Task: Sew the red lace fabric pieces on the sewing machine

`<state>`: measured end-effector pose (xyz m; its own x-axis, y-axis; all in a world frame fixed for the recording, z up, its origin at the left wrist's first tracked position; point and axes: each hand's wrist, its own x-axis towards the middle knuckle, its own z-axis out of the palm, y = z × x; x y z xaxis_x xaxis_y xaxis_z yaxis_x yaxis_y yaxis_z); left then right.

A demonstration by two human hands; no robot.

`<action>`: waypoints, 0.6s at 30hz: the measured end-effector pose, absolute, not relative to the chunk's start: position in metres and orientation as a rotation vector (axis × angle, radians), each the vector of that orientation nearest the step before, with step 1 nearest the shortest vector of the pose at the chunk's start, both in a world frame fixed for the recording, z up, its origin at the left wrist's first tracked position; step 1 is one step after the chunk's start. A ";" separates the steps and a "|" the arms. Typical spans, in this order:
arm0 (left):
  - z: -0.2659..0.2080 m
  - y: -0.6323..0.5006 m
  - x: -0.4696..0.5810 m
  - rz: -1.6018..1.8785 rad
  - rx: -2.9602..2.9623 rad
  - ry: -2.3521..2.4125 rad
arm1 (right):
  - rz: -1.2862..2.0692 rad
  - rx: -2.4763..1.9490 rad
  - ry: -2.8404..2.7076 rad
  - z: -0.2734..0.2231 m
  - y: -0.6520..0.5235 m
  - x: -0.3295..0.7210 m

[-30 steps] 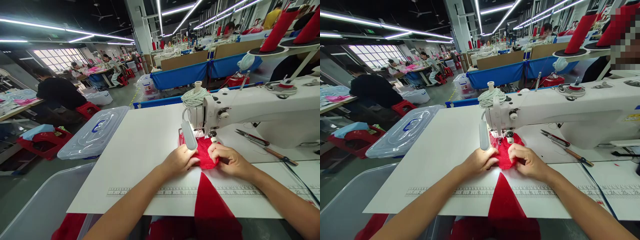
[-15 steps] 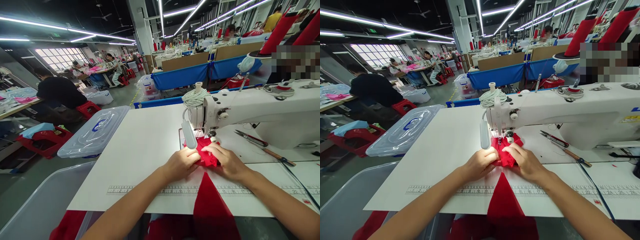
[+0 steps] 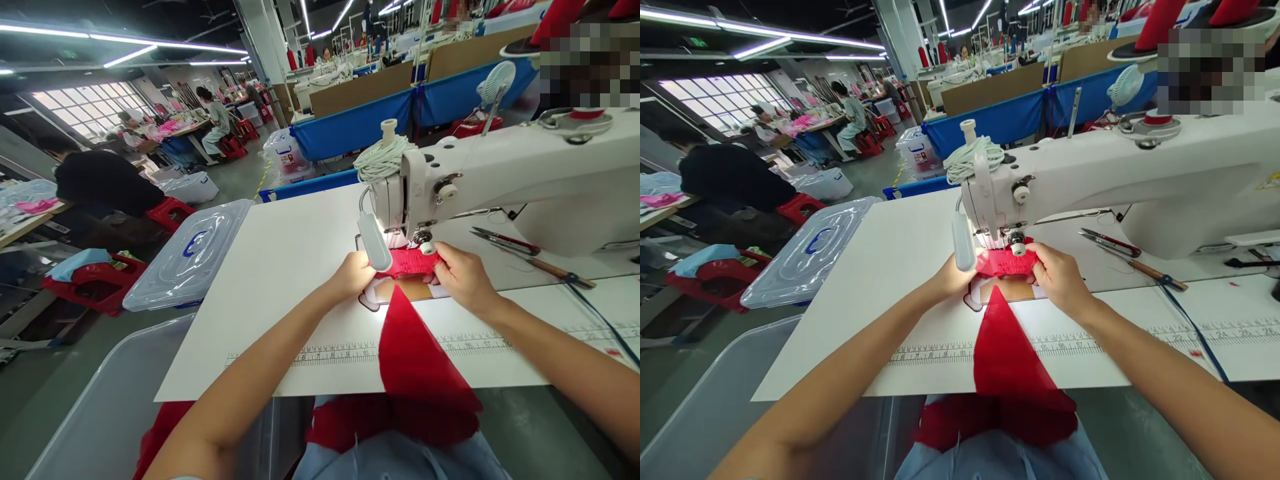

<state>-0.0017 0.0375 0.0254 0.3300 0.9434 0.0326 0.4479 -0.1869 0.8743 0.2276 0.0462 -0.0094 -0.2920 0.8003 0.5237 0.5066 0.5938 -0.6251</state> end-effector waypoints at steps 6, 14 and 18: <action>0.037 0.045 0.002 0.697 1.779 1.113 | 0.474 -1.141 -1.968 -0.010 0.048 0.226; 0.044 0.043 0.000 0.666 1.831 1.091 | 0.129 -1.067 -1.888 -0.008 0.051 0.232; 0.031 0.042 0.002 0.734 1.801 1.222 | 0.202 -1.065 -1.841 -0.005 0.050 0.231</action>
<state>0.0024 0.0425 0.0309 0.3590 0.9332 0.0192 0.4550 -0.1929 0.8694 0.2309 0.0504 -0.0052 -0.1544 0.7396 0.6551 0.5803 0.6045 -0.5457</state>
